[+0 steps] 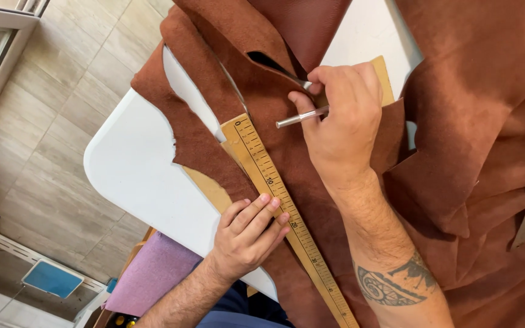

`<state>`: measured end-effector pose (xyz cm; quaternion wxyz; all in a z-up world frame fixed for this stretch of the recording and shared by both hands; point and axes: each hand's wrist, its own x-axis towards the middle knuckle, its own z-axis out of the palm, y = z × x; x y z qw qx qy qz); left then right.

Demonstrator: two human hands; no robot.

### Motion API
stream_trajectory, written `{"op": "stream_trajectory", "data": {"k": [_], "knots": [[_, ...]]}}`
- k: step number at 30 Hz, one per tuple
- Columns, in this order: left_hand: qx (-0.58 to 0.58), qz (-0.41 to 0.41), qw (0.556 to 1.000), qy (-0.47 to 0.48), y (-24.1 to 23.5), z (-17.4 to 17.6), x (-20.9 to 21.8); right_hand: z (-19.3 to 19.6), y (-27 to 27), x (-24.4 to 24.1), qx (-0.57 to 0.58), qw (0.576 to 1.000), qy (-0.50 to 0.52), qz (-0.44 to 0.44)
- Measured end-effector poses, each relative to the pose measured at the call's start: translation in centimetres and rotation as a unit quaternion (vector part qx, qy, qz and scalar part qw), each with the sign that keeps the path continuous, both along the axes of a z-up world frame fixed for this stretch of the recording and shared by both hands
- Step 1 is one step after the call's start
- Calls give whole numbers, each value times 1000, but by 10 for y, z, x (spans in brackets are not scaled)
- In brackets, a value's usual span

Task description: Marking lines on a large piece of brown leather using a wooden ruler and a silver marking pen on a cutting table

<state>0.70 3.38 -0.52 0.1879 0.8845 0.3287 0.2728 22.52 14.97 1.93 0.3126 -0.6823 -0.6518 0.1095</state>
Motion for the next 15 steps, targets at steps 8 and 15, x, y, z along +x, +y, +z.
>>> {"op": "stream_trajectory", "data": {"k": [8,15], "knots": [[2,-5,1000,6,1,2,1,59,-41,19,-3,990,117,-73],[-2,-10,1000,4,-5,-1,-1,79,-112,38,59,929,302,-208]]}}
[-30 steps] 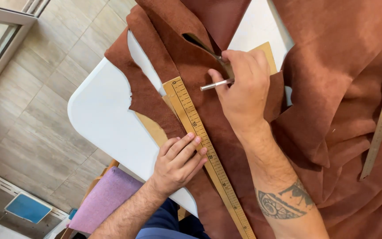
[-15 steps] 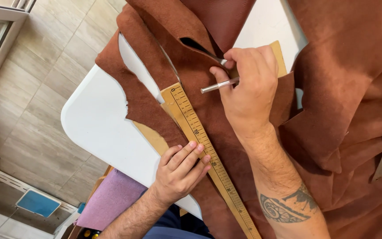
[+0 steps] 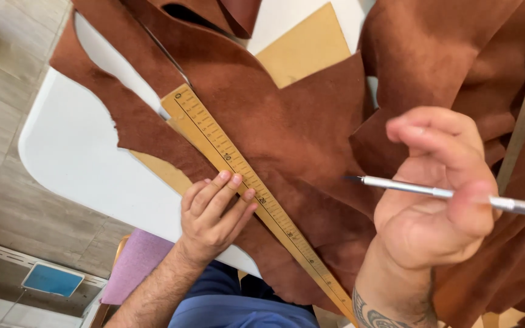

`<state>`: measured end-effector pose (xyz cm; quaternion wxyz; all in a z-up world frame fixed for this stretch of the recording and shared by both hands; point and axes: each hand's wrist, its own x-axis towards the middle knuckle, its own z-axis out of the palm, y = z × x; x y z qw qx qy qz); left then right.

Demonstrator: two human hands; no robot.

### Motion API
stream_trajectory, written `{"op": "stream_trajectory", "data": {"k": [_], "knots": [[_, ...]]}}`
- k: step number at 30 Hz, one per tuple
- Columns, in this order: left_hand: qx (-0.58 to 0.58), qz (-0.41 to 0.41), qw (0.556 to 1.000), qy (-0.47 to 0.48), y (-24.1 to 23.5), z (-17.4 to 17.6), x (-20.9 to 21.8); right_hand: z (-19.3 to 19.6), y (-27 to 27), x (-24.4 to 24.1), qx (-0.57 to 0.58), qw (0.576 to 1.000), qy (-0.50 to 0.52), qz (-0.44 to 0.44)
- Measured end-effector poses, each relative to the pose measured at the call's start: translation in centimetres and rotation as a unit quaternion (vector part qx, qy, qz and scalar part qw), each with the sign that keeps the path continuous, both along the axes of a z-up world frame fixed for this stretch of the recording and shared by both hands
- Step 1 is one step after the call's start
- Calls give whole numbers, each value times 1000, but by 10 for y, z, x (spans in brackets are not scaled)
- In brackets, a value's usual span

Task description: Marking lines on a large piece of brown leather using a wooden ruler and a silver marking pen on a cutting table

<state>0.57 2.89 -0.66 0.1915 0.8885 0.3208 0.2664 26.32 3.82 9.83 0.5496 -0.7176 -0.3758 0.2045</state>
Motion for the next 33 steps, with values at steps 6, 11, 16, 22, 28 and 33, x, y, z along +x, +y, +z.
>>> {"op": "stream_trajectory", "data": {"k": [6,11,16,22,28,33], "knots": [[0,-1,1000,-2,-2,-2,0,-10,-66,-4,31,995,13,-92],[11,4,1000,0,0,2,4,-15,-84,-27,-19,998,46,-38],[-4,1,1000,-21,3,8,2,-37,-74,-57,-1,999,26,18],[24,4,1000,-16,3,12,-3,-58,-45,-76,16,994,-53,94],[56,105,987,-105,-3,4,9,-81,-18,-90,112,975,-81,175],[66,127,982,-124,-4,2,8,-88,-18,-103,125,948,-159,246]]}}
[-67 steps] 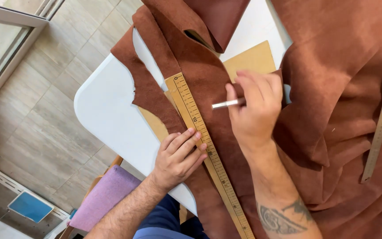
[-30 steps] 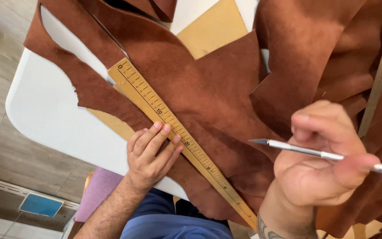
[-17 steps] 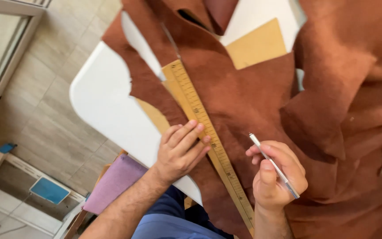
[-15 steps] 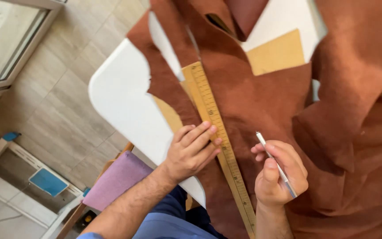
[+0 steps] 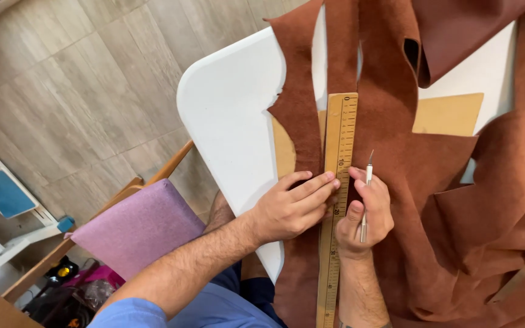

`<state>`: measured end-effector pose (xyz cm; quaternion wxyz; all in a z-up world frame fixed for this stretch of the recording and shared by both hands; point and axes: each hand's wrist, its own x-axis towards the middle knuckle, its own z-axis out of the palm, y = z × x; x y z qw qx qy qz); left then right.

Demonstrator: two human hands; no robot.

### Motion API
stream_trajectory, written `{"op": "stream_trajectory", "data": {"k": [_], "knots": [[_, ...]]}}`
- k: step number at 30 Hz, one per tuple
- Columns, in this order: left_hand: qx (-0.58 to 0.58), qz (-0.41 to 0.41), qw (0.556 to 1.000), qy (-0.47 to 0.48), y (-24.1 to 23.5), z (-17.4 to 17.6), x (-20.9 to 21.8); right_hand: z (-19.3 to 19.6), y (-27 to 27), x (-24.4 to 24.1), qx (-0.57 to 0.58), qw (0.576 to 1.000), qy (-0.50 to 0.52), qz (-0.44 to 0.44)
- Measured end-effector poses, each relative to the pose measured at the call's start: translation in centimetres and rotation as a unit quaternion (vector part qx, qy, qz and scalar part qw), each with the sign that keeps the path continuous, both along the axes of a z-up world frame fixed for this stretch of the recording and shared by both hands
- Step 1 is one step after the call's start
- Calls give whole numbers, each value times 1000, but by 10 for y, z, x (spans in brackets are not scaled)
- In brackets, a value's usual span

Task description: Marking lines on a large piece of brown leather using a wooden ruler and a silver marking pen on a cutting table

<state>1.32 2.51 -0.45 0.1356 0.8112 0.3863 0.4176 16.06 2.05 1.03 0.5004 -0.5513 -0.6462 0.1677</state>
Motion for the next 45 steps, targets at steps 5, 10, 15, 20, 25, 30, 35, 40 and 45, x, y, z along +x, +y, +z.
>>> {"op": "stream_trajectory", "data": {"k": [5,10,15,20,25,30,35,40,45], "knots": [[1,40,999,-11,5,12,-12,0,2,-3,-3,999,-46,11],[-25,75,989,122,-3,12,-30,-1,1,-4,-8,998,-68,1],[-12,90,983,160,-7,10,-32,-5,0,-2,-1,998,-60,1],[-14,81,982,169,-7,6,-25,-4,0,-1,-2,998,-59,-2],[-27,21,975,220,10,11,-32,-5,-2,2,-8,997,-73,8],[-30,27,970,238,5,9,-35,-12,-6,3,-14,994,-106,-7],[-19,54,962,269,-4,8,-32,-13,-8,4,-16,993,-118,-9],[-13,83,955,283,-11,9,-28,-10,-8,4,-15,992,-129,-8],[-2,99,957,271,-14,8,-26,-11,-7,4,-8,992,-127,-11]]}}
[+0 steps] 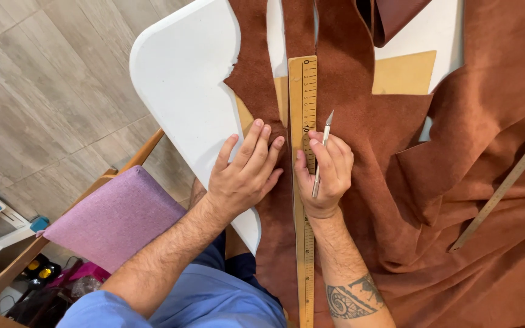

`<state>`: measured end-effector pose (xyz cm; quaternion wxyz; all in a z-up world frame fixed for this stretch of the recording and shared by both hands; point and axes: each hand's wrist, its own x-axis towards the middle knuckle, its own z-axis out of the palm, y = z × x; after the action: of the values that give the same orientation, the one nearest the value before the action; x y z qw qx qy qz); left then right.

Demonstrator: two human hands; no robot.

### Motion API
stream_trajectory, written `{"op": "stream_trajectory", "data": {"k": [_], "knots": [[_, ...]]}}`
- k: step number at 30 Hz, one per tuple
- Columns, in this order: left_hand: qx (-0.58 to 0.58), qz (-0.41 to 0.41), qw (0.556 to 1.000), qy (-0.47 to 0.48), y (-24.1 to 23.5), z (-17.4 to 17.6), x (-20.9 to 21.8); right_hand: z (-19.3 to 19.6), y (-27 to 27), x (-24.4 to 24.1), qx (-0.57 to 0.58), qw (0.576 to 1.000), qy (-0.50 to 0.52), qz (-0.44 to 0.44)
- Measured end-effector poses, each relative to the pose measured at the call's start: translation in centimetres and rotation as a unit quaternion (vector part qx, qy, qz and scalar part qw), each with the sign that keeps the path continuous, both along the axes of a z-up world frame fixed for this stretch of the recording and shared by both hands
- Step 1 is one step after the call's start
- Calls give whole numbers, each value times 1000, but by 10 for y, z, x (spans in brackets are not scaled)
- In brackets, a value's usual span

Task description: Marking lines on a large piece of brown leather using a wooden ruler and a silver marking pen on a cutting table

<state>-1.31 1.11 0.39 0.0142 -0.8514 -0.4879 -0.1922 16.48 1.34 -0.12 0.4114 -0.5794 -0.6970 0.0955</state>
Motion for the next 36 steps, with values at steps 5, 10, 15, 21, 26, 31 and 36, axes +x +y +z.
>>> {"op": "stream_trajectory", "data": {"k": [5,10,15,21,26,31,36], "knots": [[-4,-29,1000,-7,16,-1,-4,-1,1,-1,2,1000,-2,0],[24,-71,994,-85,47,1,-3,4,5,-4,-2,1000,-8,-3],[-9,-48,986,-160,51,-5,3,1,3,-3,-12,1000,-25,7],[-87,-28,976,-196,51,-6,2,0,5,-2,-10,999,-37,9],[-96,-22,973,-209,41,-2,-16,-4,5,-2,-4,999,-36,10],[-91,9,979,-184,23,0,-24,-2,3,-1,-13,1000,-18,18],[-91,-12,976,-196,25,28,-3,5,5,-2,-26,999,18,15]]}}
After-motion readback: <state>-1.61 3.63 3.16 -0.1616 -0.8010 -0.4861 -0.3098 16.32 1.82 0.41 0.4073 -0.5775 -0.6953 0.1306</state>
